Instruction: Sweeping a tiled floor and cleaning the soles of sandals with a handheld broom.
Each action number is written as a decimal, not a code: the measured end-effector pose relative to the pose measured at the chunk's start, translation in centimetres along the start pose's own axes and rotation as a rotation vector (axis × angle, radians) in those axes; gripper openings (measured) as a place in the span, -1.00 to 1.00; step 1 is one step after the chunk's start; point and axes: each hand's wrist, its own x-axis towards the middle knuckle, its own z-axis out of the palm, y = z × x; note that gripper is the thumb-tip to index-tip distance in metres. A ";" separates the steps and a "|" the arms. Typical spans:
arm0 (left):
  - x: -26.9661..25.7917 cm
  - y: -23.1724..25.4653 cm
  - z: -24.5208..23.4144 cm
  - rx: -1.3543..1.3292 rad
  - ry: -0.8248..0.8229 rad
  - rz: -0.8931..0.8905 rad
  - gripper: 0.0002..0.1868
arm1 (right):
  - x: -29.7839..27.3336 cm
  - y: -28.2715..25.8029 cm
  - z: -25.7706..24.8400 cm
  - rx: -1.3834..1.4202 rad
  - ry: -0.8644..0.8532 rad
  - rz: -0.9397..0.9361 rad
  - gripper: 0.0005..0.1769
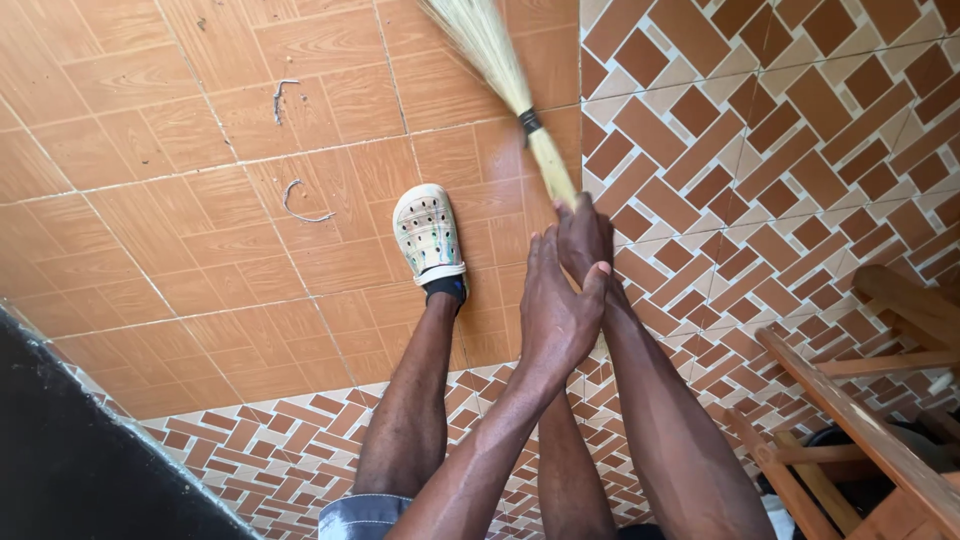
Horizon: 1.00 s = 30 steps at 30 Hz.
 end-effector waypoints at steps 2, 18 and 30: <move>0.0 -0.5 0.3 0.006 -0.003 -0.005 -0.09 | 0.2 -1.2 -0.9 0.022 0.073 -0.006 -0.52; 0.1 1.1 -1.1 -0.050 0.002 -0.090 -0.19 | 2.6 -3.9 -0.8 0.056 0.190 -0.135 -0.61; 0.3 1.1 -1.3 -0.036 0.014 -0.063 -0.32 | 4.0 -4.3 -3.0 -0.001 0.054 -0.086 -0.50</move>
